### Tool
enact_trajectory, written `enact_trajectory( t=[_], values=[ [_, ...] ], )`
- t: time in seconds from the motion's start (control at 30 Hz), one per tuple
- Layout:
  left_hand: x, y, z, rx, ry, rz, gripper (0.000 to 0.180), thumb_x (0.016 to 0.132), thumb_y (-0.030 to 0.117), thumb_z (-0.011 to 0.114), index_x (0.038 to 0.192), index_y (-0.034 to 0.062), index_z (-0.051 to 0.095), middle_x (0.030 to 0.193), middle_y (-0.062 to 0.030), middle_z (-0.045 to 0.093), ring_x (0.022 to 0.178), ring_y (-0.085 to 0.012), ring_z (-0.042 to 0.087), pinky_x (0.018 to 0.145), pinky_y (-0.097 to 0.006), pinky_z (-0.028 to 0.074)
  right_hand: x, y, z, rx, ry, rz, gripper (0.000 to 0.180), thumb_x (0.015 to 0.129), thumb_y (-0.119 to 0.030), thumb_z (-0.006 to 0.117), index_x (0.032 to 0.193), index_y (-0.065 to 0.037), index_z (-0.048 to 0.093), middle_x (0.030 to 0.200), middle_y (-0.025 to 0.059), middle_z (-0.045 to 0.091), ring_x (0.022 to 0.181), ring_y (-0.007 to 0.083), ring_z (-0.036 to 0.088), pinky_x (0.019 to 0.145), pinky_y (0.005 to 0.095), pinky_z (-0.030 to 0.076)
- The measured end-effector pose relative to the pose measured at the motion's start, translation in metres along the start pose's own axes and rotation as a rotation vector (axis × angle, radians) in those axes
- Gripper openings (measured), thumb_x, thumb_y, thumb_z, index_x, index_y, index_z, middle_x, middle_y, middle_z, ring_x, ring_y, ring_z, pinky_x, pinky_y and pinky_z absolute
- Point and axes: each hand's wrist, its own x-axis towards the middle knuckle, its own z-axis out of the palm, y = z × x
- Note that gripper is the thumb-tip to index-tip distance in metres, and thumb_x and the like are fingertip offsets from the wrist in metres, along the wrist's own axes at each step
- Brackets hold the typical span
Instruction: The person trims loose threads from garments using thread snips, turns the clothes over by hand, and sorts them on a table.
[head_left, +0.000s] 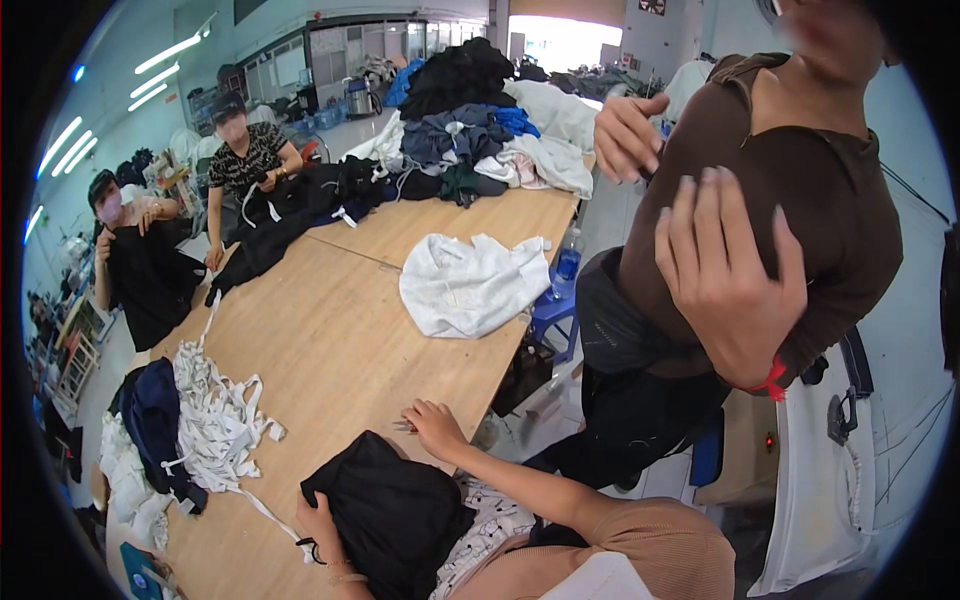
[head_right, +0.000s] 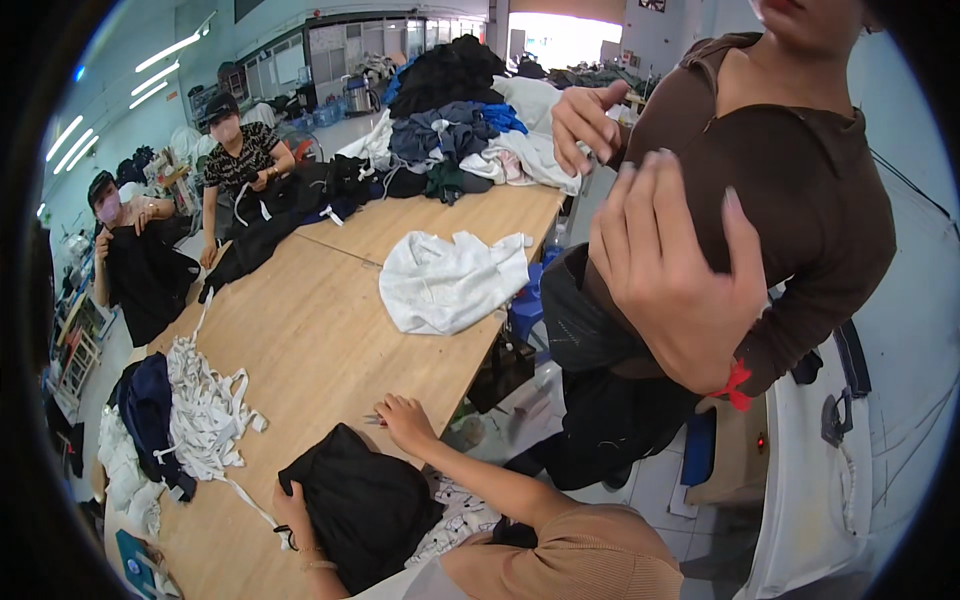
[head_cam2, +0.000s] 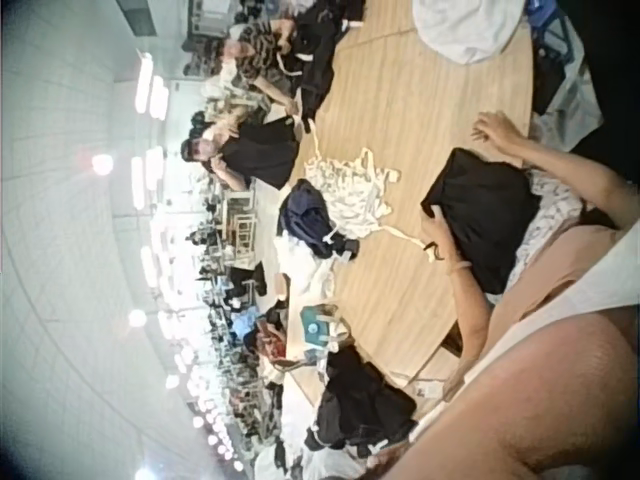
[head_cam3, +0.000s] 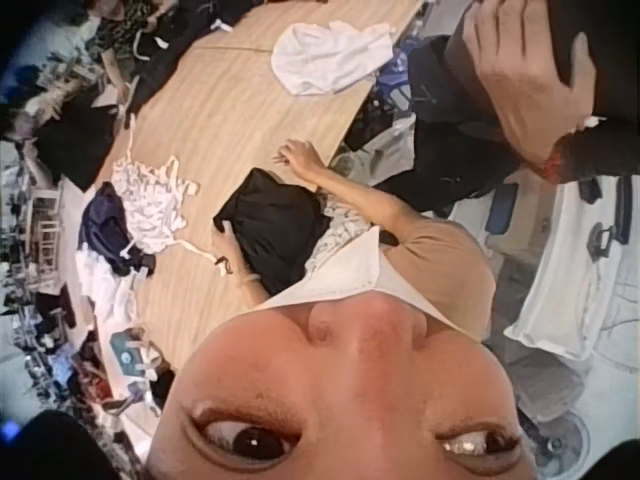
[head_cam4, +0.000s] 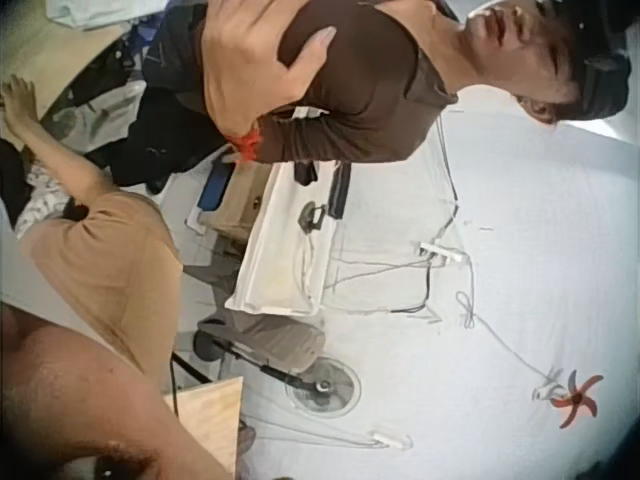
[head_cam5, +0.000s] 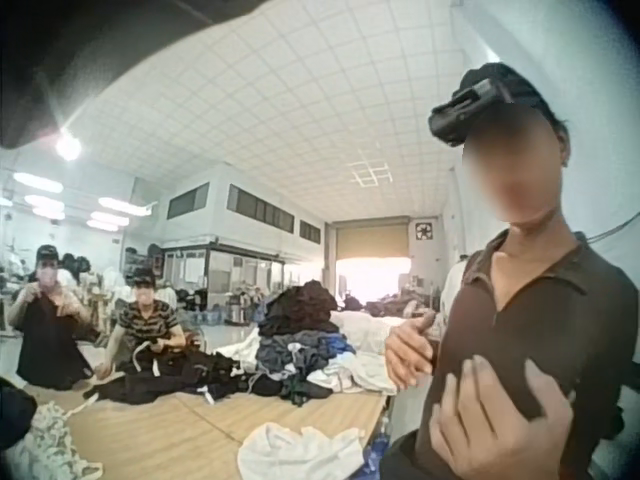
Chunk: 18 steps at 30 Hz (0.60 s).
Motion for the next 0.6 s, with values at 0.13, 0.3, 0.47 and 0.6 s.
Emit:
enact_trajectory(
  t=[0.13, 0.3, 0.47, 0.6],
  values=[
    [0.002, -0.003, 0.005, -0.050, -0.004, -0.056, 0.021, 0.082, 0.012, 0.056, 0.092, -0.0061, 0.058, 0.078, -0.0191, 0.064, 0.071, -0.0255, 0.061, 0.065, -0.035, 0.047, 0.002, 0.003, -0.004, -0.012, 0.000, 0.027, 0.019, 0.079, -0.011, 0.056, 0.098, -0.010, 0.057, 0.092, 0.0069, 0.051, 0.093, 0.0247, 0.052, 0.077, 0.0372, 0.039],
    [0.001, 0.003, 0.005, -0.114, 0.049, -0.060, 0.018, 0.082, 0.010, 0.055, 0.090, -0.0061, 0.058, 0.076, -0.0163, 0.064, 0.069, -0.0213, 0.060, 0.064, -0.033, 0.046, 0.003, 0.002, -0.004, 0.001, -0.056, 0.038, 0.019, 0.080, -0.010, 0.053, 0.099, -0.009, 0.057, 0.092, 0.0080, 0.052, 0.096, 0.0251, 0.052, 0.080, 0.0383, 0.038],
    [0.003, 0.010, 0.000, -0.100, 0.039, -0.087, 0.017, 0.082, 0.010, 0.056, 0.086, -0.0060, 0.057, 0.072, -0.0150, 0.061, 0.065, -0.0193, 0.055, 0.062, -0.033, 0.044, 0.035, -0.023, -0.030, 0.649, 0.057, 0.079, 0.012, 0.086, -0.006, 0.052, 0.096, -0.005, 0.058, 0.086, 0.0059, 0.058, 0.069, 0.0169, 0.052, 0.058, 0.0274, 0.039],
    [0.002, 0.003, 0.006, -0.111, 0.085, -0.087, 0.017, 0.082, 0.011, 0.056, 0.083, -0.0059, 0.056, 0.069, -0.0148, 0.060, 0.063, -0.0189, 0.054, 0.060, -0.034, 0.043, 0.048, -0.117, -0.176, 1.520, -0.233, -0.070, 0.020, 0.092, -0.019, 0.053, 0.090, -0.001, 0.062, 0.079, 0.0007, 0.059, 0.056, 0.0031, 0.041, 0.050, 0.0176, 0.031]
  ],
)
